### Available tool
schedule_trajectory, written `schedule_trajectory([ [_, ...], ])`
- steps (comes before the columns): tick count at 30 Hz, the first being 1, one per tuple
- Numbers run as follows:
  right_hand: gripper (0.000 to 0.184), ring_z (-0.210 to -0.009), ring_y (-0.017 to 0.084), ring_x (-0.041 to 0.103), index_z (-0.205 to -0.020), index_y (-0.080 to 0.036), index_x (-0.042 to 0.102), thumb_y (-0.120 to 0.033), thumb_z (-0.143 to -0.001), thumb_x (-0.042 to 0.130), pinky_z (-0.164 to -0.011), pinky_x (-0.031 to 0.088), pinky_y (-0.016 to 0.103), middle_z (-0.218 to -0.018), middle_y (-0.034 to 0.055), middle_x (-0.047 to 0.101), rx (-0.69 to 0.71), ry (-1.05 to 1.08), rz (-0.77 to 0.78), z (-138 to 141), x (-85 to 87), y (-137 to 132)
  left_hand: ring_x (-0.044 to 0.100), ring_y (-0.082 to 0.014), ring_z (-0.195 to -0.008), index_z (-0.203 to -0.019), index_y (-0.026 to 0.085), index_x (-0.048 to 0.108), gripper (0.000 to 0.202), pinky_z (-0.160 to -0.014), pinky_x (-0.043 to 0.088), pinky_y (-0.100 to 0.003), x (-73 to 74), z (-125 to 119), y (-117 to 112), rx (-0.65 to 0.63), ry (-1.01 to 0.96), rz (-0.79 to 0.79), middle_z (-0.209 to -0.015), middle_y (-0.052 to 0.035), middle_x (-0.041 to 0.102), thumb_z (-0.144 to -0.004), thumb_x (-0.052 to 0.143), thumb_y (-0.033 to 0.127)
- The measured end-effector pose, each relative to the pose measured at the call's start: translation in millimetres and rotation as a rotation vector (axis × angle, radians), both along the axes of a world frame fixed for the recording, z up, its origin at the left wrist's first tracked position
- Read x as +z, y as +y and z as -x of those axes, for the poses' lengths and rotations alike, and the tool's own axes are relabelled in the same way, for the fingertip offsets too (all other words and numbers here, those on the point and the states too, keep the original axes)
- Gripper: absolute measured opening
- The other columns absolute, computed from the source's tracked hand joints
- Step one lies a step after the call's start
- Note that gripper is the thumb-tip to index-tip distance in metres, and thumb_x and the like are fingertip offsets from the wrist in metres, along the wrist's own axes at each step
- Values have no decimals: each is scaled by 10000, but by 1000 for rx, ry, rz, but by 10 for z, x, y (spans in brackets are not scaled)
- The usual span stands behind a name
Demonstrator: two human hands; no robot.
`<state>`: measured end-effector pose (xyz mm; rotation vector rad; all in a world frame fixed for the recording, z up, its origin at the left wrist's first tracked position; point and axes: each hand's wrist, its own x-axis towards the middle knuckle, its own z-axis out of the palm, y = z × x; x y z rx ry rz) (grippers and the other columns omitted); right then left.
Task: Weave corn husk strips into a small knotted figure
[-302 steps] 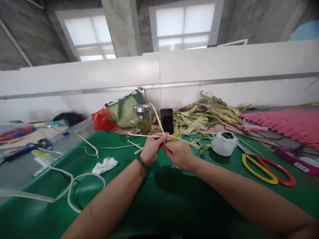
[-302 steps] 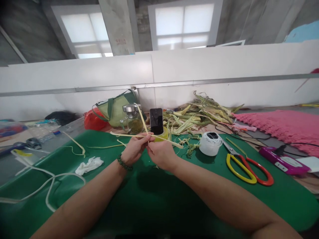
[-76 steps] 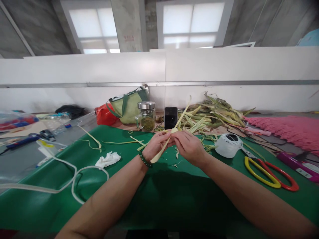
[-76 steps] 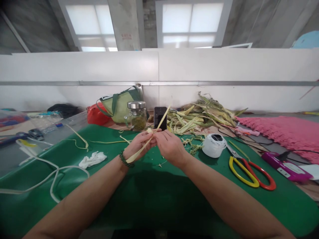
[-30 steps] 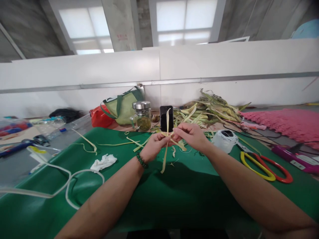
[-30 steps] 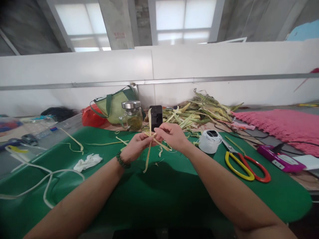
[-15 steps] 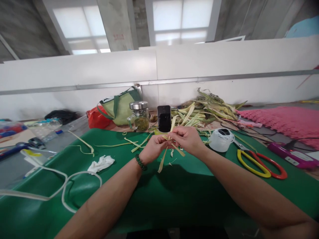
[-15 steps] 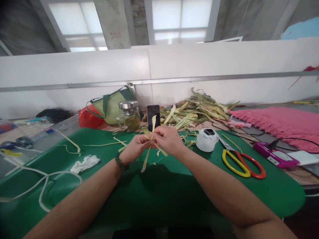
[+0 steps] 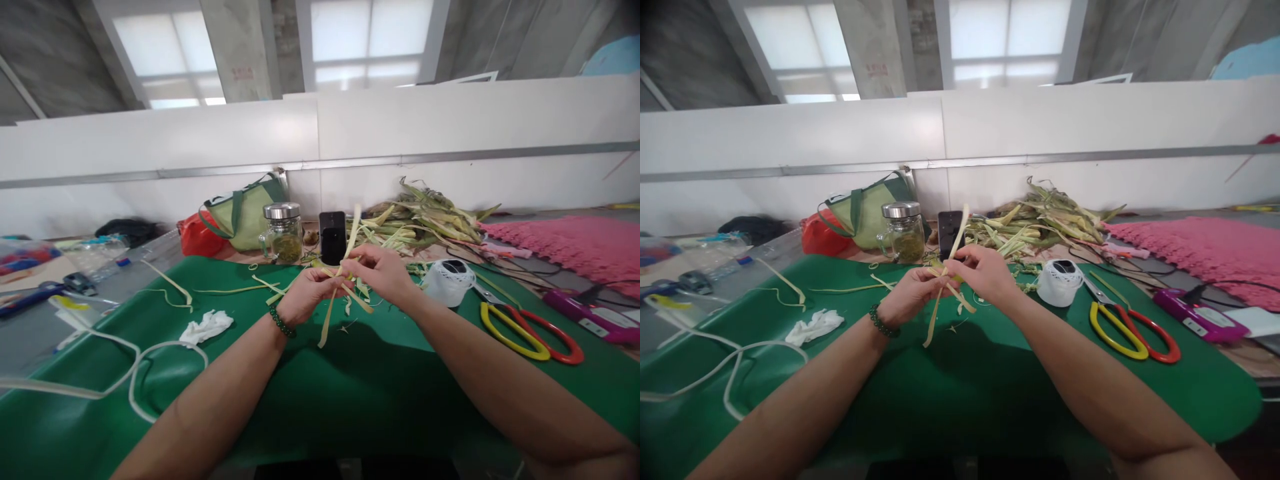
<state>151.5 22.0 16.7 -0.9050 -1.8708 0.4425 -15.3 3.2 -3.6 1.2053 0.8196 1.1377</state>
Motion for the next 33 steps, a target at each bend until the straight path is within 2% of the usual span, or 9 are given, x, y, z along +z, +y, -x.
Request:
schedule_trajectory([
  [3, 206, -509, 110, 493, -666, -170, 623, -347, -765, 587, -480, 371, 231, -577, -1, 587, 93, 48, 56, 34, -13, 8, 680, -187, -704, -771, 145, 746, 282, -743, 516, -306, 2, 11, 2, -9, 1, -7, -744, -75, 738, -587, 803, 351],
  [9, 252, -512, 114, 498, -598, -167, 572, -340, -781, 579, -486, 363, 231, -555, 6, 579, 26, 37, 3, 27, -31, 24, 689, -178, -705, -818, 136, 744, 334, -718, 524, -278, 31, 12, -34, -87, -22, 54, -795, -87, 741, -597, 796, 381],
  [16, 378, -453, 84, 397, -516, -173, 517, -410, -808, 554, -462, 278, 225, -461, -24, 480, -68, -172, -137, -22, 49, -72, 688, -158, -680, -767, 126, 733, 282, -717, 532, -254, 27, 33, -12, -49, -89, 91, -751, -74, 742, -597, 802, 340],
  [19, 248, -470, 86, 448, -587, -177, 554, -365, -711, 659, -472, 301, 210, -502, -29, 533, -15, -268, -57, -30, 69, -96, 683, -162, -652, -748, 114, 723, 276, -704, 529, -261, 23, 49, 6, -28, -121, 98, -690, -75, 731, -601, 798, 336],
  [22, 137, -469, 87, 469, -685, -178, 569, -292, -696, 645, -459, 314, 196, -537, -33, 562, 118, -305, 98, -61, 85, -58, 690, -182, -690, -788, 110, 721, 330, -727, 521, -278, 35, 42, 5, -48, -96, 64, -721, -89, 735, -603, 791, 374],
  [25, 134, -494, 92, 492, -746, -168, 569, -291, -720, 615, -459, 339, 194, -588, -18, 590, 292, -260, 303, -142, 132, 9, 694, -203, -751, -803, 113, 719, 384, -763, 513, -292, 52, 18, -7, -80, -40, 6, -779, -98, 740, -595, 784, 428],
  [28, 165, -538, 102, 527, -752, -158, 584, -317, -727, 621, -494, 387, 204, -621, -6, 605, 425, -258, 414, -243, 182, 77, 694, -213, -767, -802, 113, 715, 416, -784, 509, -312, 50, 8, -13, -86, 19, -14, -784, -100, 741, -605, 763, 475],
  [30, 190, -553, 106, 536, -753, -160, 607, -349, -741, 616, -515, 406, 210, -617, -9, 602, 452, -280, 420, -295, 184, 125, 694, -210, -757, -784, 117, 712, 412, -770, 509, -307, 36, 13, -9, -67, 53, -12, -781, -98, 742, -609, 757, 487],
  [33, 183, -542, 102, 510, -745, -161, 659, -334, -755, 598, -512, 384, 213, -598, -10, 593, 342, -374, 337, -324, 151, 189, 693, -206, -739, -741, 112, 708, 406, -737, 512, -291, 14, 26, -1, -34, 87, 0, -764, -101, 741, -601, 761, 490],
])
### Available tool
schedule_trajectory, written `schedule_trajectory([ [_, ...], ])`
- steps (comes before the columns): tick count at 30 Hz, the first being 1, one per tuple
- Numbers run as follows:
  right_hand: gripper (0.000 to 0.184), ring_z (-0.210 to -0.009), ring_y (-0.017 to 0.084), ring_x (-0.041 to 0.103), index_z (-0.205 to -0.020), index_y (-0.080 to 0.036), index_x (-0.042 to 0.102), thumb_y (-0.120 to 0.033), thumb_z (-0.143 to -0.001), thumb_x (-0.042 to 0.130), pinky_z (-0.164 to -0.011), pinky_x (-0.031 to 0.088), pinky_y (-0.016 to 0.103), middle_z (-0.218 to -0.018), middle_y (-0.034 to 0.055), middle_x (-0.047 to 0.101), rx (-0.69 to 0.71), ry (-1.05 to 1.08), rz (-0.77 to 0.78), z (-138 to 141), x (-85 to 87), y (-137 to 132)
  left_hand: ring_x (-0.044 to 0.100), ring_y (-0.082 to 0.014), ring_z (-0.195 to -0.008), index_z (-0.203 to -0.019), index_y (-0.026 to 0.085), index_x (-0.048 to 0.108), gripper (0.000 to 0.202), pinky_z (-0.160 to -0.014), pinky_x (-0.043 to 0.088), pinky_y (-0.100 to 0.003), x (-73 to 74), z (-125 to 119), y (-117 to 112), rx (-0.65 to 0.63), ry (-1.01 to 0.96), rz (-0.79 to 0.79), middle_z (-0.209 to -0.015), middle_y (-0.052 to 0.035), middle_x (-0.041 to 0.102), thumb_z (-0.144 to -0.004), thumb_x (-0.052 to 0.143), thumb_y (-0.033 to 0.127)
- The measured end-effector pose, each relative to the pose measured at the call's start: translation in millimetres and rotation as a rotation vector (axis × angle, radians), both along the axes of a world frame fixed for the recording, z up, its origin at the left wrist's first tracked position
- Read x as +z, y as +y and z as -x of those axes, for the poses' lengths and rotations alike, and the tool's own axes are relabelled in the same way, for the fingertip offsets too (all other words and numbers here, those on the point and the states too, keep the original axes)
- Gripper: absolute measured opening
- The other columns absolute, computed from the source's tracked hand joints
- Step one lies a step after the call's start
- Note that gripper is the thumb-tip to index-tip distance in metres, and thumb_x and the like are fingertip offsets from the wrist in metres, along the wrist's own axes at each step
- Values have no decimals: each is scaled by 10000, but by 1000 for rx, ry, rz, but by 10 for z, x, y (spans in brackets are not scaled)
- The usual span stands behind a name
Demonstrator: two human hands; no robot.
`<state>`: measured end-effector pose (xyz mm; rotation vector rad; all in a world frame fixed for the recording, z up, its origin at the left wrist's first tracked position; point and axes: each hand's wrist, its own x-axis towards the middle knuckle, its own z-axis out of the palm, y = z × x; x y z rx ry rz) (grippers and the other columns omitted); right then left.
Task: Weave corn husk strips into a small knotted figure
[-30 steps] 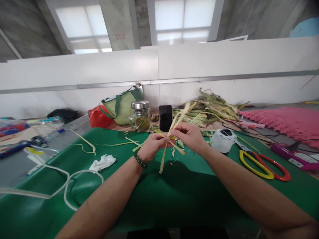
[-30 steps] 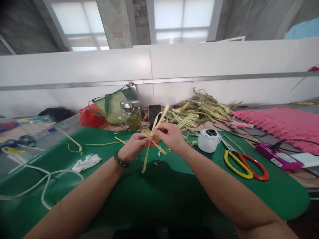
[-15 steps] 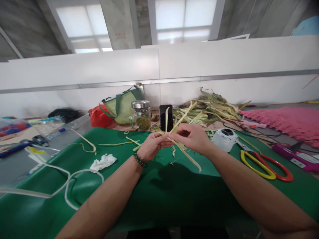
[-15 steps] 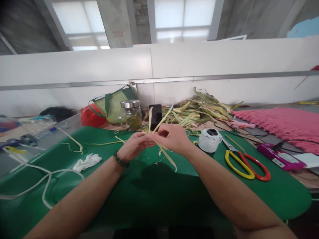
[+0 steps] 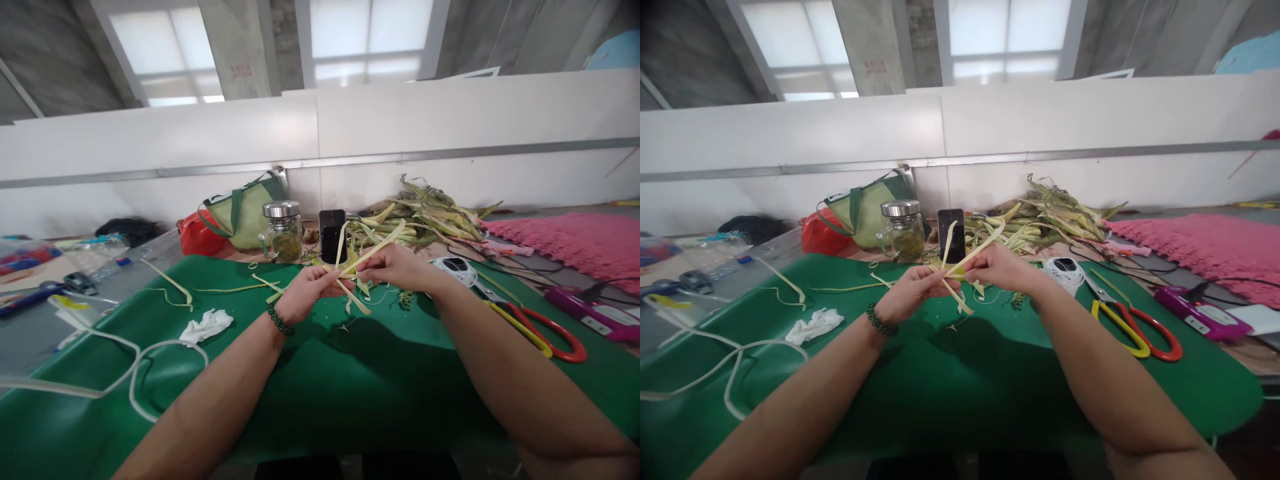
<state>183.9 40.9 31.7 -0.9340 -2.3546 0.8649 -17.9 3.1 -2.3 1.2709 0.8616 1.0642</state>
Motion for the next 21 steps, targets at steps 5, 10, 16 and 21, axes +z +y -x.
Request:
schedule_trajectory([
  [5, 205, -507, 92, 444, -751, -180, 685, -331, -799, 557, -487, 307, 219, -564, -22, 562, -134, -144, -255, 13, 9, -15, 691, -190, -715, -713, 110, 701, 402, -682, 507, -257, 3, 8, 10, 52, -59, 59, -748, -106, 739, -554, 796, 467],
  [10, 377, -469, 87, 391, -555, -168, 570, -441, -813, 548, -472, 251, 230, -489, -21, 495, -281, -154, -428, 14, 80, -116, 687, -171, -695, -729, 110, 702, 371, -688, 507, -252, 25, 15, 24, 84, -129, 66, -738, -94, 736, -562, 803, 426],
  [16, 316, -576, 116, 484, -697, -179, 651, -439, -826, 526, -523, 288, 224, -677, 24, 634, -307, -70, -470, 157, -13, -162, 682, -169, -699, -765, 108, 720, 388, -702, 508, -257, 11, -8, 19, 23, -123, 28, -743, -92, 735, -579, 789, 441],
  [21, 475, -452, 81, 337, -494, -156, 497, -452, -861, 445, -474, 225, 234, -455, -22, 411, -319, 11, -462, 228, -70, -186, 680, -172, -673, -734, 111, 714, 400, -696, 509, -268, -3, -10, 14, 4, -62, 44, -752, -101, 738, -579, 779, 474],
])
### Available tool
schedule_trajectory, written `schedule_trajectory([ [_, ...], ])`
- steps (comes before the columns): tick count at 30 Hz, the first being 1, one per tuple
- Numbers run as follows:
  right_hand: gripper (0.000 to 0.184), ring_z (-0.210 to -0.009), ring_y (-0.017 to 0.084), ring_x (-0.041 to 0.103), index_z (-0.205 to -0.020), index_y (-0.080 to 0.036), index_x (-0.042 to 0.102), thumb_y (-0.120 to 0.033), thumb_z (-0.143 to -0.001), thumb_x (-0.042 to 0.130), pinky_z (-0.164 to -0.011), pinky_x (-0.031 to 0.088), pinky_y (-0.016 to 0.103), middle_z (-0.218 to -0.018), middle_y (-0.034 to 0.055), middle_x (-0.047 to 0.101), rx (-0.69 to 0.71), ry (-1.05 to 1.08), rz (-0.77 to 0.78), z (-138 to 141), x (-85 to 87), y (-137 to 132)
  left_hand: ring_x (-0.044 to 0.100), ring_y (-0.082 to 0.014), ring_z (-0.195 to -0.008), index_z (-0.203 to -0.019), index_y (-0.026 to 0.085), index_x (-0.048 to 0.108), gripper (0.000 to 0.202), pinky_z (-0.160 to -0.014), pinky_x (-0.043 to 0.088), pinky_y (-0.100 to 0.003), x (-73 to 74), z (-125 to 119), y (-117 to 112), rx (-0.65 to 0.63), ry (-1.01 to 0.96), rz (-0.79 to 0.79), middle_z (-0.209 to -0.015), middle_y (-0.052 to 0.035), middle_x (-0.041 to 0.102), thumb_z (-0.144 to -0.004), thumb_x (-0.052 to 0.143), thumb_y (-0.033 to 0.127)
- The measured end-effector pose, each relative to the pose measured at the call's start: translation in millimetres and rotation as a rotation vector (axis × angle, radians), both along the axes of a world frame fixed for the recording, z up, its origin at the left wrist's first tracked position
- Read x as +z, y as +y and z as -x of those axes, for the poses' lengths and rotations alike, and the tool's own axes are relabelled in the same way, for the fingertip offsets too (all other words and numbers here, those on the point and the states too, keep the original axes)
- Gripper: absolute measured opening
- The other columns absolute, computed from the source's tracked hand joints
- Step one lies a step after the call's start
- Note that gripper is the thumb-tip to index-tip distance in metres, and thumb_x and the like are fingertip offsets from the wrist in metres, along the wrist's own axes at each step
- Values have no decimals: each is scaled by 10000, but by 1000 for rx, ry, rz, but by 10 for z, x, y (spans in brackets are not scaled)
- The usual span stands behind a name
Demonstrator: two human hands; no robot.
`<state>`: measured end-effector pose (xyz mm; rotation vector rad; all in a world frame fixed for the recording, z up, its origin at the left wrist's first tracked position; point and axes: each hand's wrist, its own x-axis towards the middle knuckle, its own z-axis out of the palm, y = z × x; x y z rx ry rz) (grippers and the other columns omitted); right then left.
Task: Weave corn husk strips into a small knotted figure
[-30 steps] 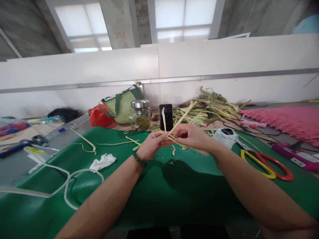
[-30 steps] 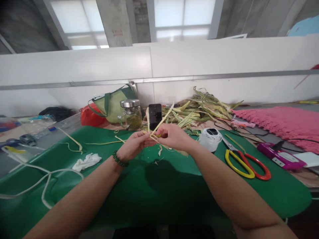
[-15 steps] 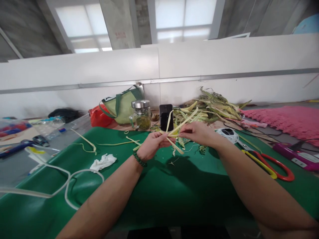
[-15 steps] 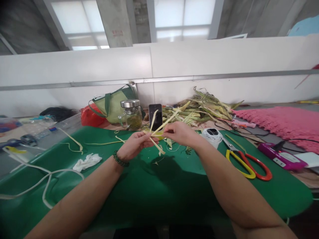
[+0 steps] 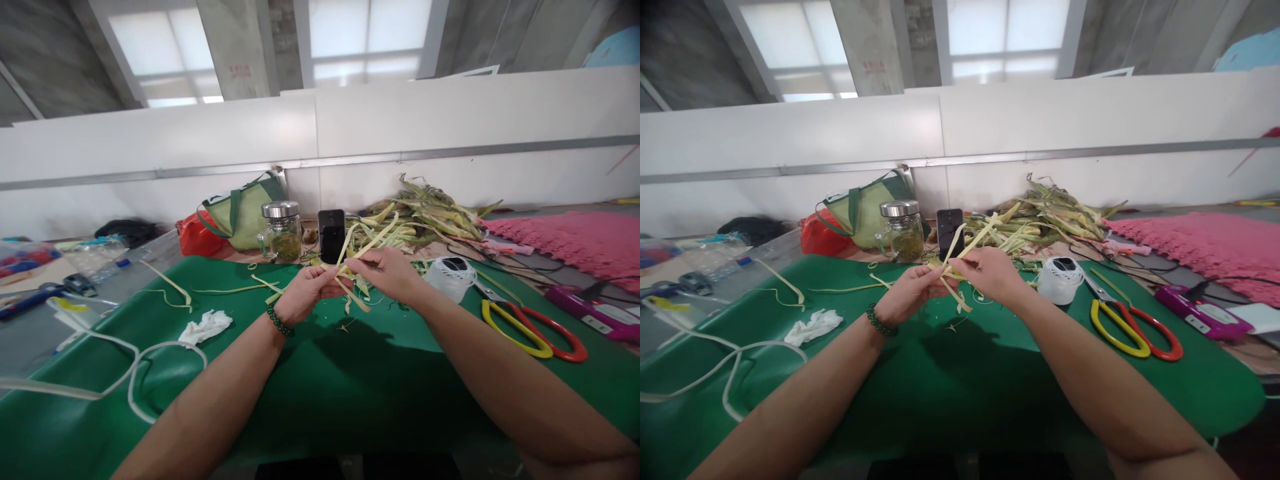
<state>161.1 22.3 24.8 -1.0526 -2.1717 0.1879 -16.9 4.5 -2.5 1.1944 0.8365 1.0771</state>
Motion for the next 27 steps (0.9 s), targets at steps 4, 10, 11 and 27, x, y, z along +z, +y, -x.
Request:
schedule_trajectory([
  [4, 448, -464, 83, 360, -526, -157, 527, -422, -873, 428, -475, 241, 233, -466, -25, 419, 25, 72, 16, -11, 5, 16, 684, -174, -677, -737, 122, 712, 403, -685, 508, -260, 1, 1, 2, 11, 2, 1, -743, -96, 740, -578, 774, 488],
  [10, 293, -513, 96, 443, -611, -156, 608, -381, -795, 567, -484, 323, 220, -546, -12, 539, 96, 323, 0, 20, -38, 52, 690, -187, -712, -764, 118, 722, 400, -730, 511, -279, 23, -1, -10, 4, 0, 3, -773, -105, 743, -593, 766, 478],
  [11, 281, -529, 102, 471, -605, -158, 613, -368, -788, 581, -498, 346, 222, -562, -5, 564, 100, 346, -30, 29, -45, 42, 691, -192, -727, -783, 116, 726, 408, -734, 509, -280, 26, -1, -11, 8, -5, 3, -774, -107, 743, -593, 767, 475],
  [27, 263, -779, 188, 586, -889, -121, 657, -82, -884, 397, -728, 447, 297, -779, 92, 653, 84, -348, -921, 325, -332, -300, 650, -155, -727, -795, 91, 731, 294, -705, 468, -227, 11, -77, -41, 91, -196, -12, -730, -81, 719, -632, 756, 334],
])
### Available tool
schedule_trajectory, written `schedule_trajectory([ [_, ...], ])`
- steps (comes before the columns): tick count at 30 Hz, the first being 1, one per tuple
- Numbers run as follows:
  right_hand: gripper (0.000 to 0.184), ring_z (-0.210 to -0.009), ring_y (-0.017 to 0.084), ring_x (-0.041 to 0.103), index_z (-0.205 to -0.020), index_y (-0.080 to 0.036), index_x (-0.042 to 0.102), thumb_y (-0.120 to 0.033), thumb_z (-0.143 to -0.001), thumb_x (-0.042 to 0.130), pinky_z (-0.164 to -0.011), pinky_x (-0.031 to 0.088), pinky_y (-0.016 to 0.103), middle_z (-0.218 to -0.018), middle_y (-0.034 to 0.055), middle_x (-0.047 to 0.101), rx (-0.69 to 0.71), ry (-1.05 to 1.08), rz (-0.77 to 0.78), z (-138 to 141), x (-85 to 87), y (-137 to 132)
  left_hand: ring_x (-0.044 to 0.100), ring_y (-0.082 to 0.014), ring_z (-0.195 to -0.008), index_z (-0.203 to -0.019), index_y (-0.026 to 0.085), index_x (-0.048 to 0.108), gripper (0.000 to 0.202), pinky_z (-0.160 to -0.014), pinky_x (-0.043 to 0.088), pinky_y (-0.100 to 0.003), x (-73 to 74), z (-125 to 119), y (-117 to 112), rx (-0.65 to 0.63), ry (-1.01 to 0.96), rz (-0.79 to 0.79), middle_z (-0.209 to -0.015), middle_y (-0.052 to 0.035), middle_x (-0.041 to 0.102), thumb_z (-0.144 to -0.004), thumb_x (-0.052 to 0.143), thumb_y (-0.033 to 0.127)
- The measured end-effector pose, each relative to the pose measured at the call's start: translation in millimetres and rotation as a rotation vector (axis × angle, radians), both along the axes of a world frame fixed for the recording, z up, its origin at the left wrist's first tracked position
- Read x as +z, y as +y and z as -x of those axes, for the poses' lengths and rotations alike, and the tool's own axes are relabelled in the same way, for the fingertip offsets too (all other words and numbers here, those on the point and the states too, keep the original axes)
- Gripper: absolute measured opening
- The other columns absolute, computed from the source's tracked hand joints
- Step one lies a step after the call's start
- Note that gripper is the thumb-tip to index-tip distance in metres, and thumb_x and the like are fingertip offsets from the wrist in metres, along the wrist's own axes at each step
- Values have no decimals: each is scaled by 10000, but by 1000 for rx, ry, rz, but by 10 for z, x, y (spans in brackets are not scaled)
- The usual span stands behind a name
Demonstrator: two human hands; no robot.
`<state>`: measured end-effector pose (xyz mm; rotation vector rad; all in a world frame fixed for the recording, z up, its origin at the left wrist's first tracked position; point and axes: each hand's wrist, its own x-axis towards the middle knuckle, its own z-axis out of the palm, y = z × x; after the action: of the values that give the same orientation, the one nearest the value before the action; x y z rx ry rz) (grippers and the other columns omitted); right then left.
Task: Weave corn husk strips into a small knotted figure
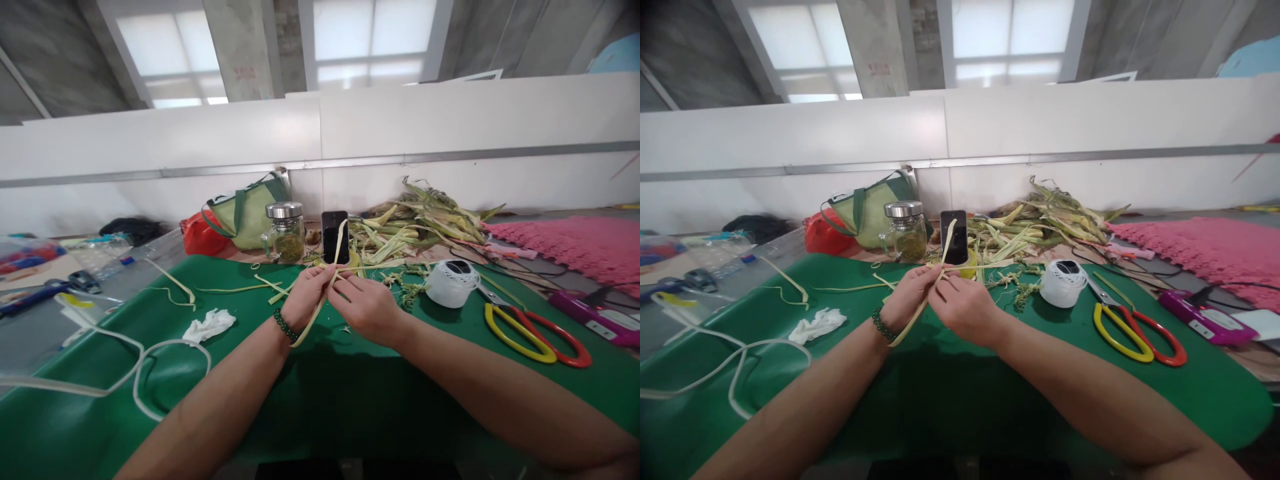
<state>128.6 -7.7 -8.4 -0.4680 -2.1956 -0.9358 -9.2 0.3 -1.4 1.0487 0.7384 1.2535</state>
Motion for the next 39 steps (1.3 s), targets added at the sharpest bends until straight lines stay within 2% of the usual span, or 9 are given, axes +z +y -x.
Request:
schedule_trajectory([
  [7, 238, -778, 202, 573, -885, -124, 667, -96, -879, 431, -715, 452, 321, -797, 93, 666, -98, 27, 2, 61, -45, -12, 602, -117, -649, -802, 89, 739, 313, -668, 450, -209, -21, 18, 10, -13, 61, -82, -668, -57, 698, -634, 757, 353],
  [12, 224, -828, 212, 571, -902, -126, 661, -111, -874, 439, -759, 445, 330, -843, 95, 668, -70, 41, 68, 60, -55, 9, 622, -143, -705, -810, 101, 734, 320, -714, 460, -233, -5, 39, 23, 2, 93, -121, -708, -62, 710, -614, 771, 351],
  [17, 176, -731, 186, 546, -829, -152, 647, -173, -869, 477, -706, 437, 302, -756, 71, 647, 67, 139, 181, -77, 89, 76, 630, -142, -684, -835, 112, 725, 340, -721, 475, -252, 27, 61, 24, 6, 117, -128, -741, -60, 720, -616, 769, 368],
  [19, 158, -700, 185, 536, -828, -161, 644, -171, -853, 488, -672, 438, 303, -731, 63, 639, 69, 240, 206, -154, 162, 131, 645, -157, -703, -817, 114, 724, 331, -743, 482, -267, 37, 59, 16, 0, 102, -114, -748, -68, 724, -616, 768, 374],
  [22, 145, -757, 200, 561, -838, -178, 643, -171, -830, 498, -715, 460, 330, -779, 68, 645, 86, 322, 289, -231, 225, 217, 662, -179, -737, -787, 118, 727, 313, -770, 486, -279, 46, 57, 5, -7, 88, -74, -740, -81, 727, -600, 773, 365],
  [28, 155, -868, 218, 570, -883, -170, 641, -164, -812, 503, -762, 479, 356, -912, 90, 657, 166, 215, 447, -241, 247, 280, 639, -142, -648, -685, 135, 710, 285, -734, 492, -263, 45, 68, -1, -46, 123, -70, -686, -62, 706, -606, 764, 403],
  [34, 216, -747, 188, 566, -895, -170, 683, -231, -865, 479, -696, 462, 319, -817, 85, 675, 186, 57, 513, -234, 248, 275, 648, -164, -709, -681, 145, 702, 324, -737, 496, -267, 34, 42, -6, -47, 195, -104, -709, -56, 707, -600, 759, 453],
  [36, 252, -755, 184, 597, -863, -170, 698, -255, -889, 462, -725, 461, 316, -815, 79, 697, 178, 150, 592, -244, 233, 290, 653, -171, -719, -684, 146, 700, 339, -771, 495, -286, 42, 31, -16, -54, 239, -121, -703, -54, 708, -594, 759, 468],
  [39, 240, -763, 176, 633, -798, -178, 707, -297, -863, 508, -719, 464, 280, -824, 53, 714, 147, 364, 802, -271, 231, 310, 667, -195, -716, -717, 154, 712, 350, -802, 498, -328, 72, 20, -48, -101, 313, -170, -689, -54, 711, -608, 740, 485],
])
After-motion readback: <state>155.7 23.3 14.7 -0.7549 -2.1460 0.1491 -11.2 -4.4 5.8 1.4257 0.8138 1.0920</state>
